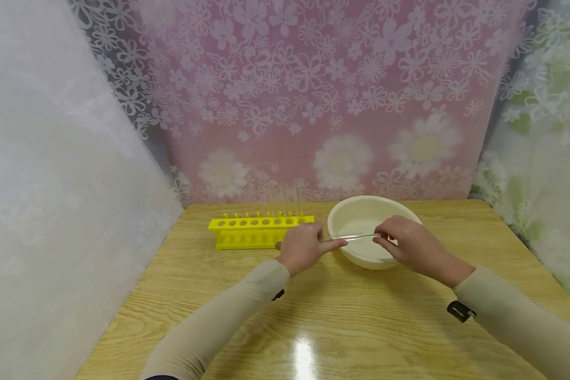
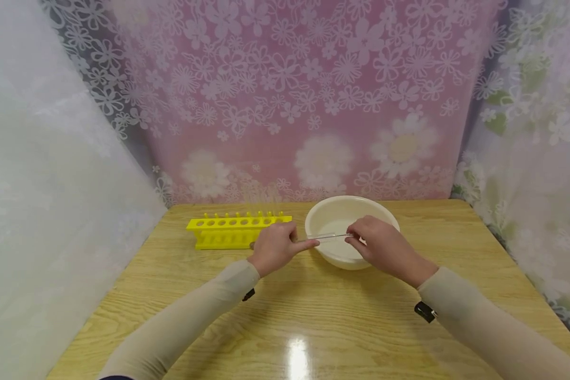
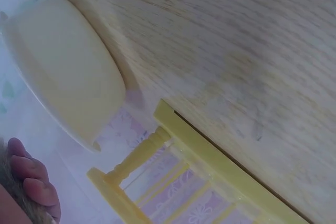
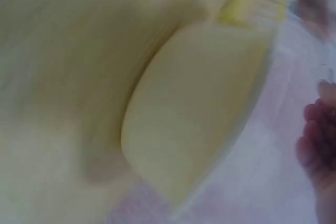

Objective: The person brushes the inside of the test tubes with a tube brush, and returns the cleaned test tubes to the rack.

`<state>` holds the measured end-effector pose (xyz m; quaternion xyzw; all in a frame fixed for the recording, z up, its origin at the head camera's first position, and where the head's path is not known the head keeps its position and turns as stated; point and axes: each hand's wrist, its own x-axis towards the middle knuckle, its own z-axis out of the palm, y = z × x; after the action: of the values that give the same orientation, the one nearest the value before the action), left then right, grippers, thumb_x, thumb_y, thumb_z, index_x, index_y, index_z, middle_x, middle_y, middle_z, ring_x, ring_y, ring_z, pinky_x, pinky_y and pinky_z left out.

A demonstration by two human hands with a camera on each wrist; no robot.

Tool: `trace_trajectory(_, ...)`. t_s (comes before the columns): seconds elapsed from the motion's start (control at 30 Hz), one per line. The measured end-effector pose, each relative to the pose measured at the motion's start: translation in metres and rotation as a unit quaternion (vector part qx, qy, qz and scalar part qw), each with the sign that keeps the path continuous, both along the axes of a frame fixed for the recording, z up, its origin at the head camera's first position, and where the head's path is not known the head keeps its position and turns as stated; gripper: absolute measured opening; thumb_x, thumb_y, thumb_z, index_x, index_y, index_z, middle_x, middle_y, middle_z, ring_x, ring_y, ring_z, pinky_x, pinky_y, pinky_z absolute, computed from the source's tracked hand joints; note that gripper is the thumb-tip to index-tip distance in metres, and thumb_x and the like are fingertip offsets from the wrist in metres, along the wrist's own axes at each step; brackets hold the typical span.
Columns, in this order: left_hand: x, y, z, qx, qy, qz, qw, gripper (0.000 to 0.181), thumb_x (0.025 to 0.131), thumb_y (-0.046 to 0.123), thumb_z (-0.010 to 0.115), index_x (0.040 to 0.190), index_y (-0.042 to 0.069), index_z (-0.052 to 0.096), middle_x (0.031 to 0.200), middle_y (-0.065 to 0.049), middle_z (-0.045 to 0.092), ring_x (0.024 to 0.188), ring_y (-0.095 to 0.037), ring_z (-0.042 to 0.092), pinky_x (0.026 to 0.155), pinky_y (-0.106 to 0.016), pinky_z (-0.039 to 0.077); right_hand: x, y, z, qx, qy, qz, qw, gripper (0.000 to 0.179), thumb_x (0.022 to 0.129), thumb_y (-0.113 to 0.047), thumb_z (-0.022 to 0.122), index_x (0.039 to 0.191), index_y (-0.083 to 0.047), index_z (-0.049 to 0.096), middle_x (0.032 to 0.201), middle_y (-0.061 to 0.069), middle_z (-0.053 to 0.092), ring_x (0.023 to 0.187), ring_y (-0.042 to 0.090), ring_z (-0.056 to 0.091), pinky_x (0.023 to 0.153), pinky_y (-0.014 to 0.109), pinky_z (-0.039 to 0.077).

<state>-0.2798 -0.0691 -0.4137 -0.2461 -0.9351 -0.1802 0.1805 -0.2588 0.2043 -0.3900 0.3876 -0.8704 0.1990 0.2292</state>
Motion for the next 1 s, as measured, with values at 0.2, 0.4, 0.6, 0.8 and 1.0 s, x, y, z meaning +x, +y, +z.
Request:
trace_trajectory(0.2, -0.001, -0.001, 0.001, -0.005, -0.003, 0.000, 1.0000, 0.056, 0.083, 0.078, 0.058, 0.073, 0.023, 0.050, 0.057, 0.009, 0.050, 0.043, -0.007, 0.042, 0.040, -0.024, 0.033, -0.003, 0.001, -0.002, 0.057, 0.221, 0.057, 0.9719, 0.053, 0.111, -0.036, 0.032, 0.084, -0.007, 0.067, 0.074, 0.001, 0.064, 0.066, 0.013, 0.057, 0.056, 0.031, 0.051)
trace_trajectory(0.4, 0.000, -0.001, 0.002, -0.008, 0.014, -0.003, 0.9999, 0.056, 0.083, 0.077, 0.060, 0.072, 0.022, 0.049, 0.056, 0.009, 0.048, 0.042, -0.007, 0.041, 0.040, -0.023, 0.031, -0.003, 0.004, 0.000, 0.042, 0.152, 0.047, 0.9864, 0.045, 0.109, -0.038, 0.043, 0.083, -0.012, 0.070, 0.074, -0.004, 0.062, 0.065, 0.007, 0.052, 0.056, 0.025, 0.047)
trace_trajectory(0.6, -0.001, -0.001, 0.003, -0.004, 0.023, -0.013, 0.9996, 0.057, 0.080, 0.075, 0.065, 0.071, 0.022, 0.048, 0.057, 0.008, 0.047, 0.042, -0.007, 0.039, 0.040, -0.023, 0.028, -0.002, 0.005, 0.010, 0.033, -0.061, 0.040, 0.9968, 0.011, 0.098, -0.009, 0.065, 0.098, -0.014, 0.075, 0.092, -0.006, 0.071, 0.077, 0.001, 0.059, 0.066, 0.026, 0.049)
trace_trajectory(0.8, -0.002, -0.001, 0.004, -0.004, 0.010, -0.025, 0.9996, 0.057, 0.079, 0.077, 0.064, 0.072, 0.022, 0.049, 0.057, 0.008, 0.047, 0.043, -0.008, 0.040, 0.040, -0.023, 0.028, -0.006, 0.007, 0.018, 0.060, -0.197, 0.069, 0.9760, 0.022, 0.104, -0.008, 0.053, 0.100, -0.013, 0.074, 0.095, -0.004, 0.072, 0.076, 0.002, 0.059, 0.068, 0.028, 0.049)
trace_trajectory(1.0, -0.001, -0.003, 0.002, -0.001, -0.016, -0.023, 0.9996, 0.057, 0.080, 0.078, 0.062, 0.072, 0.022, 0.050, 0.056, 0.007, 0.048, 0.043, -0.009, 0.040, 0.040, -0.024, 0.028, -0.012, 0.010, 0.017, 0.073, -0.199, 0.091, 0.9731, 0.021, 0.105, -0.011, 0.055, 0.096, -0.017, 0.073, 0.087, -0.008, 0.069, 0.068, -0.003, 0.050, 0.063, 0.025, 0.044)
